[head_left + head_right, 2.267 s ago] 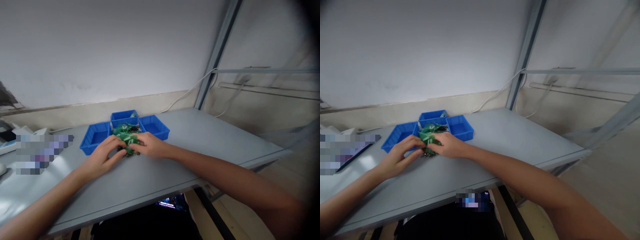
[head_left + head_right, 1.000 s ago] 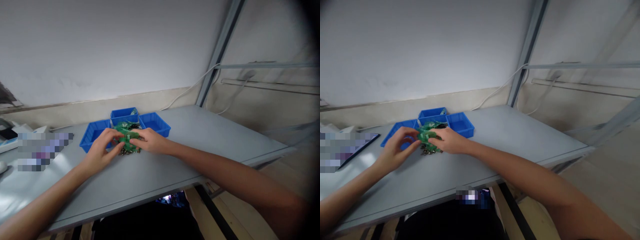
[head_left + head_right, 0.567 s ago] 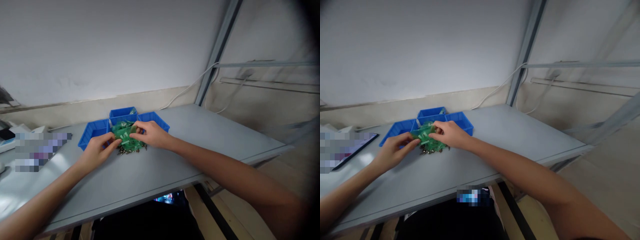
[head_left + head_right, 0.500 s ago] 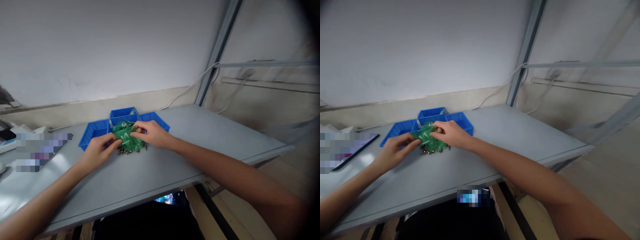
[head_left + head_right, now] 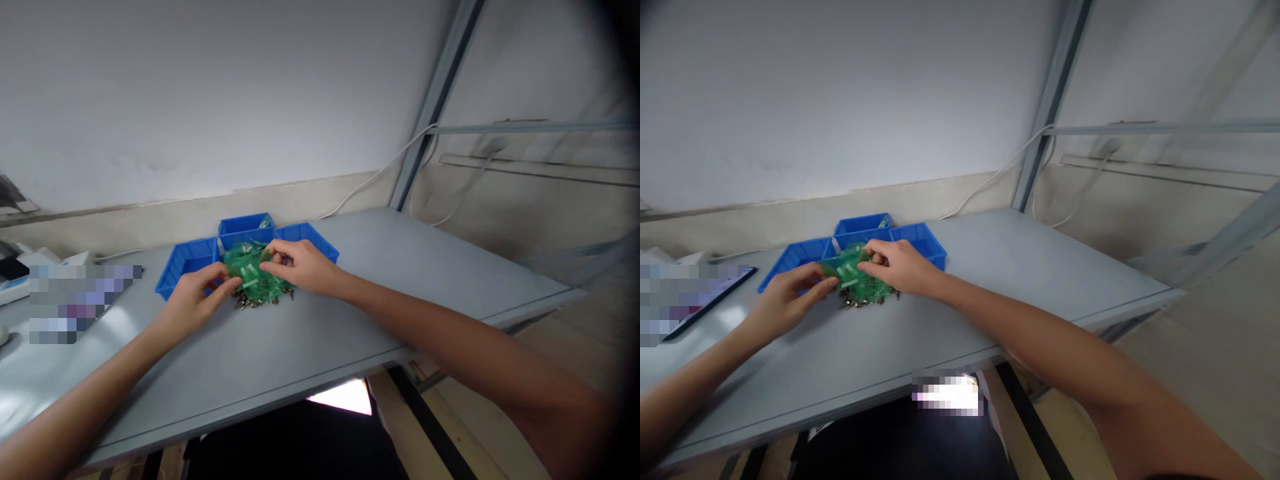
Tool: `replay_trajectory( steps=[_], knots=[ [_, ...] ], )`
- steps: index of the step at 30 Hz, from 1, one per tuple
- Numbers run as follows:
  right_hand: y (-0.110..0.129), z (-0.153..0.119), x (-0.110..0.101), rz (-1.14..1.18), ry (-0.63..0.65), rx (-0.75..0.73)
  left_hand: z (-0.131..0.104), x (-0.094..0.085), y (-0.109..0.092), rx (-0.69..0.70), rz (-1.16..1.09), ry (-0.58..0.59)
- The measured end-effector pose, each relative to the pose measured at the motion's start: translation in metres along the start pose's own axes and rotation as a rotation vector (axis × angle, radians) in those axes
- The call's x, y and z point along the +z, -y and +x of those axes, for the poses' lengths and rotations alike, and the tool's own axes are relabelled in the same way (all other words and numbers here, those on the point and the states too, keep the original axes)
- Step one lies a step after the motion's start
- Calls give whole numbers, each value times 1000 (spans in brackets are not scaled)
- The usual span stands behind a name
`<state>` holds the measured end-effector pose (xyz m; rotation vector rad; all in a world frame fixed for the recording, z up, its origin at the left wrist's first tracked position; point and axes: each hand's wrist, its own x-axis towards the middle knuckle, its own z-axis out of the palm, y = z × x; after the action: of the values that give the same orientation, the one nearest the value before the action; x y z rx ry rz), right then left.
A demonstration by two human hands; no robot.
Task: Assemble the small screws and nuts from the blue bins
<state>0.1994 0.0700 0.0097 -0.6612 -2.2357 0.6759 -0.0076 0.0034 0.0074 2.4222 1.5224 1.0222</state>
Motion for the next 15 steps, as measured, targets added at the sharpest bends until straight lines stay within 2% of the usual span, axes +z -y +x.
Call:
replay_trajectory(
  steps=[4, 10, 15],
  knots=[
    [1, 0, 0, 2, -1, -12, 0, 1, 3, -44, -81, -29],
    [1, 0, 1, -41, -30, -116, 0, 2, 8, -111, -230, -13],
    [0, -1, 2, 105, 22, -37, 1, 5, 9, -146, -350, -46]
  ],
)
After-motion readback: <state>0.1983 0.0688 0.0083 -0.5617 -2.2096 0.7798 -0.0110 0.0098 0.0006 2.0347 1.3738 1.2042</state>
